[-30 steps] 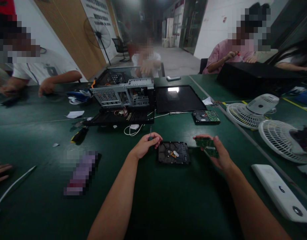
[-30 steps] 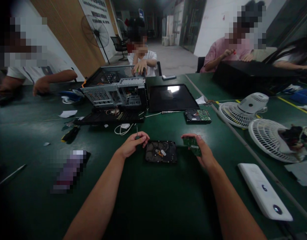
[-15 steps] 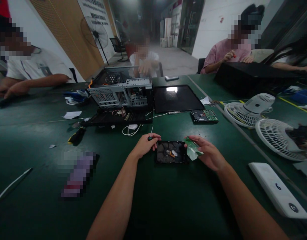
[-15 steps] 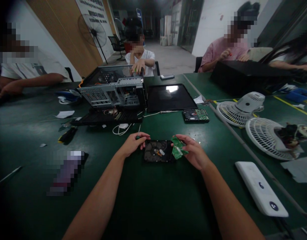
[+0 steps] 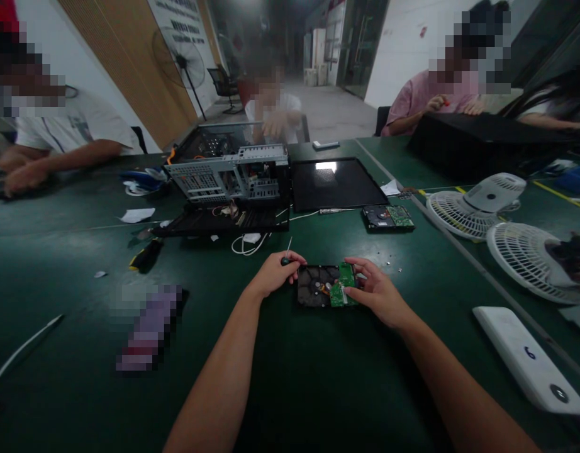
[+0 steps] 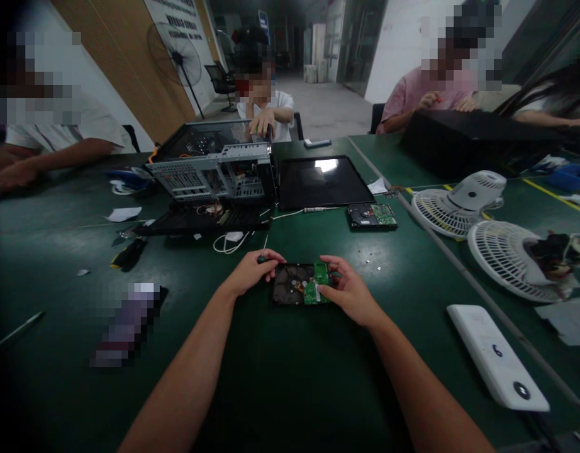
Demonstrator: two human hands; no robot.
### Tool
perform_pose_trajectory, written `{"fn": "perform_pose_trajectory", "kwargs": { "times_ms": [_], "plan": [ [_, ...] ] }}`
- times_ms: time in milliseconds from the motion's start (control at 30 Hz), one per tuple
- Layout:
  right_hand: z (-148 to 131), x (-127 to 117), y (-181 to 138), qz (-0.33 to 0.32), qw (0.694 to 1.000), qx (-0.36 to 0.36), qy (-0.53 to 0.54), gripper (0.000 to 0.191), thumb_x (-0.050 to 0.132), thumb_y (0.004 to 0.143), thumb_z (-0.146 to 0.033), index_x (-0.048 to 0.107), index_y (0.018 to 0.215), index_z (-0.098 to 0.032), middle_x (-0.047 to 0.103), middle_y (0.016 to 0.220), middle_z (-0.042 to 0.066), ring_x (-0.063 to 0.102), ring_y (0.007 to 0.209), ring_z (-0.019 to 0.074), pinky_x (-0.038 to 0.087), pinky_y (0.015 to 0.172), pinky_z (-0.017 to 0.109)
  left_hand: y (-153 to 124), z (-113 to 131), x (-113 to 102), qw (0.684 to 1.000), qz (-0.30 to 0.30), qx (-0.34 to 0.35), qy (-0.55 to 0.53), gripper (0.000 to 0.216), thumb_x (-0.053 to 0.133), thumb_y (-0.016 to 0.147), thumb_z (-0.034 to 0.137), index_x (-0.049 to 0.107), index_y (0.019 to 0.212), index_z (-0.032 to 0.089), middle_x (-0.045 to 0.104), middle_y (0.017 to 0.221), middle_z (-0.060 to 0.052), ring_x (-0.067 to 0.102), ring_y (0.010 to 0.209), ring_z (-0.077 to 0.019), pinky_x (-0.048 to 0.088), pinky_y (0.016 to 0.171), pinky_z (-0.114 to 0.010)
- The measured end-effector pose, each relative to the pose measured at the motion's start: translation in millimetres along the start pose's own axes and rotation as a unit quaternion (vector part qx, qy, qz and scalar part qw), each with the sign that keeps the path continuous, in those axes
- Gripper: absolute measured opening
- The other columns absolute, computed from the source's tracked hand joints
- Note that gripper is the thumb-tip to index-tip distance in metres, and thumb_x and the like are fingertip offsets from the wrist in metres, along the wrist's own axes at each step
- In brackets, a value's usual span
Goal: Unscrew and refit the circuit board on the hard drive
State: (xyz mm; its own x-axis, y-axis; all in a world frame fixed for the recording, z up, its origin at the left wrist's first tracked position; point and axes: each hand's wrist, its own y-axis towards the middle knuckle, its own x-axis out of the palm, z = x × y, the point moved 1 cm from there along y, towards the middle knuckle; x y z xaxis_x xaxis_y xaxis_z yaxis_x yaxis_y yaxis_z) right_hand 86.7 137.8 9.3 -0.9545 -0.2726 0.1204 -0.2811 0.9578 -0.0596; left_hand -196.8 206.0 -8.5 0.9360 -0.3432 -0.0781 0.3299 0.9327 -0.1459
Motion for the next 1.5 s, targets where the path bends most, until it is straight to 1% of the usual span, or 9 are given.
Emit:
{"fn": "perform_pose_trajectory", "kwargs": {
  "times_ms": [133,333,600,733,833,900,1167,1300,1500],
  "plan": [
    [-0.7,5.1,-1.2,-0.007,1.0,-0.014,-0.026,0.064,0.085,0.084,-0.028,0.056,0.14,-0.037,0.057,0.126,0.005,0.066,0.109,0.0236,0.063,0.089,0.042,-0.3,1.4,0.5,1.0,0.002,0.003,0.0,0.015,0.067,0.092,0.023,0.076,0.102,0.017,0.07,0.078,-0.003,0.061,0.062,-0.0122,0.049,0.059,-0.025],
    [0.0,3.2,-1.8,-0.001,0.998,-0.027,-0.053,0.077,0.085,0.083,-0.027,0.049,0.15,-0.038,0.055,0.128,0.006,0.068,0.109,0.0239,0.063,0.092,0.045,1.0,-1.1,-0.3,1.0,-0.006,0.0,-0.001,0.017,0.067,0.092,0.024,0.076,0.105,0.017,0.069,0.078,-0.002,0.061,0.063,-0.0123,0.05,0.06,-0.025],
    [1.8,1.4,-2.5,-0.004,0.991,-0.05,-0.125,0.074,0.081,0.087,-0.029,0.046,0.152,-0.035,0.061,0.132,0.009,0.07,0.11,0.0265,0.062,0.097,0.048,3.0,-4.4,-2.0,1.0,-0.006,-0.005,0.003,0.017,0.067,0.094,0.026,0.076,0.106,0.018,0.071,0.08,-0.004,0.063,0.064,-0.0131,0.05,0.059,-0.025],
    [-1.3,-2.2,-2.6,0.025,0.96,-0.089,-0.265,0.067,0.079,0.086,-0.03,0.052,0.147,-0.032,0.06,0.138,0.011,0.066,0.118,0.03,0.059,0.102,0.052,3.4,-4.9,-1.7,1.0,-0.004,-0.009,0.005,0.017,0.067,0.094,0.024,0.076,0.106,0.017,0.071,0.08,-0.004,0.062,0.064,-0.0124,0.05,0.059,-0.025],
    [-5.1,-5.8,-2.7,0.038,0.923,-0.103,-0.369,0.063,0.08,0.086,-0.032,0.056,0.144,-0.03,0.061,0.136,0.011,0.065,0.114,0.0299,0.06,0.095,0.05,4.2,-6.5,-1.7,1.0,-0.002,-0.011,0.007,0.018,0.065,0.094,0.023,0.075,0.107,0.017,0.07,0.079,-0.003,0.062,0.064,-0.0121,0.05,0.059,-0.024],
    [-6.6,-7.4,-2.4,0.037,0.909,-0.108,-0.402,0.062,0.08,0.086,-0.034,0.057,0.144,-0.029,0.062,0.134,0.011,0.066,0.111,0.029,0.06,0.091,0.048,4.8,-7.9,-1.9,1.0,-0.005,-0.009,0.011,0.018,0.064,0.094,0.023,0.075,0.108,0.017,0.069,0.079,-0.003,0.062,0.064,-0.0121,0.051,0.059,-0.025],
    [-1.8,-4.2,-0.6,0.035,0.89,-0.144,-0.432,0.056,0.077,0.09,-0.039,0.06,0.142,-0.028,0.057,0.146,0.012,0.057,0.136,0.0307,0.049,0.114,0.051,4.0,-6.4,-1.9,1.0,-0.008,-0.003,0.007,0.018,0.065,0.094,0.023,0.075,0.107,0.018,0.07,0.079,-0.002,0.062,0.063,-0.0115,0.051,0.059,-0.024],
    [2.0,-5.5,0.5,0.056,0.89,-0.126,-0.434,0.053,0.076,0.091,-0.046,0.063,0.139,-0.028,0.052,0.151,0.013,0.053,0.141,0.0336,0.051,0.114,0.054,3.2,-4.6,-1.2,1.0,-0.004,-0.004,0.006,0.017,0.065,0.094,0.024,0.075,0.107,0.017,0.07,0.079,-0.003,0.063,0.063,-0.0116,0.051,0.059,-0.024],
    [4.5,-8.4,1.8,0.055,0.896,-0.114,-0.426,0.056,0.072,0.094,-0.047,0.057,0.144,-0.027,0.055,0.147,0.013,0.057,0.136,0.0306,0.053,0.112,0.051,4.4,-7.2,-2.0,1.0,-0.005,0.001,0.001,0.018,0.066,0.094,0.025,0.076,0.107,0.017,0.072,0.086,-0.005,0.064,0.065,-0.0119,0.052,0.059,-0.025]
  ]
}}
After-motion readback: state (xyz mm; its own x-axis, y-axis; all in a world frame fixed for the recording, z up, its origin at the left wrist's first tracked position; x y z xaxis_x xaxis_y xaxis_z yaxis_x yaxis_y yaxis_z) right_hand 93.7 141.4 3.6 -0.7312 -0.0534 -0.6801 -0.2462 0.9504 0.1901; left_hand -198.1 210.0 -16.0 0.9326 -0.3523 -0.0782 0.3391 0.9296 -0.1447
